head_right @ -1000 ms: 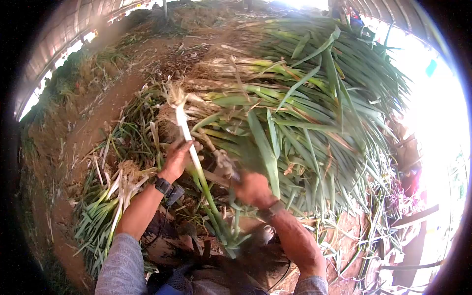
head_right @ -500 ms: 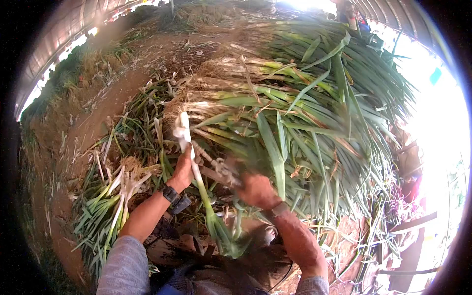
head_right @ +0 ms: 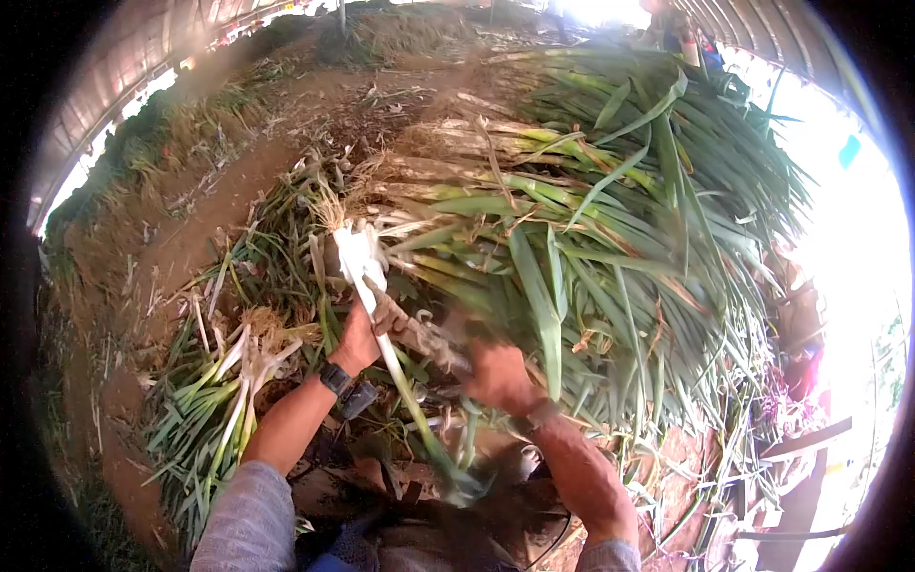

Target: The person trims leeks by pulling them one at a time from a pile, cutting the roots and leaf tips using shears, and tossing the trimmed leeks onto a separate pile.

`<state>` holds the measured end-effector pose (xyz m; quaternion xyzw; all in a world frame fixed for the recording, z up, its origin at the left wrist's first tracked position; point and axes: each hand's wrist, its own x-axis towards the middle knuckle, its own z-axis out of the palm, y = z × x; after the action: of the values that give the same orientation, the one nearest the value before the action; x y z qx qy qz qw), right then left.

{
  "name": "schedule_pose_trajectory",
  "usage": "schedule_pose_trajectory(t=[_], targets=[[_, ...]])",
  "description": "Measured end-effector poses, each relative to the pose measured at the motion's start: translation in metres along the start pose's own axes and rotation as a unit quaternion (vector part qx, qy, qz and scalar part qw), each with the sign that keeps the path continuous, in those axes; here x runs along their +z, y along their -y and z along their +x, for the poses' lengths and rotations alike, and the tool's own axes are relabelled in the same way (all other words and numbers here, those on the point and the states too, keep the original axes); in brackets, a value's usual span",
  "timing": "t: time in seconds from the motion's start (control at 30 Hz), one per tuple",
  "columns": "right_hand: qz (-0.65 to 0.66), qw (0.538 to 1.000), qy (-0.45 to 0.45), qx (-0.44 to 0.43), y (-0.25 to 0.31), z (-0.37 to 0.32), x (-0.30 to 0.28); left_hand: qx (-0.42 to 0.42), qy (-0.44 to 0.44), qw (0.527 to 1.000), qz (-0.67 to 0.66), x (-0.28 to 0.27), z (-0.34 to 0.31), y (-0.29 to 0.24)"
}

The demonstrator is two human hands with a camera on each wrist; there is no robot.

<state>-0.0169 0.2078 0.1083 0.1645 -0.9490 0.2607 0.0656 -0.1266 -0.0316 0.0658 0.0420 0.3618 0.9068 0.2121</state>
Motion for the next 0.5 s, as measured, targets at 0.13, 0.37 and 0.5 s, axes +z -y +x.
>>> schedule_pose_trajectory(t=[0.13,0.37,0.5], targets=[[0.022,0.999,0.006,0.026,0.006,-0.001,-0.006,-0.056,0.026,0.998,0.019,0.004,-0.009,-0.006],[0.009,0.999,-0.025,0.021,0.0,0.004,0.007,0.062,0.021,0.993,0.093,0.006,0.001,0.001],[-0.003,0.999,-0.04,-0.022,0.011,0.001,-0.001,-0.006,0.083,0.996,-0.008,0.001,-0.01,-0.007]])
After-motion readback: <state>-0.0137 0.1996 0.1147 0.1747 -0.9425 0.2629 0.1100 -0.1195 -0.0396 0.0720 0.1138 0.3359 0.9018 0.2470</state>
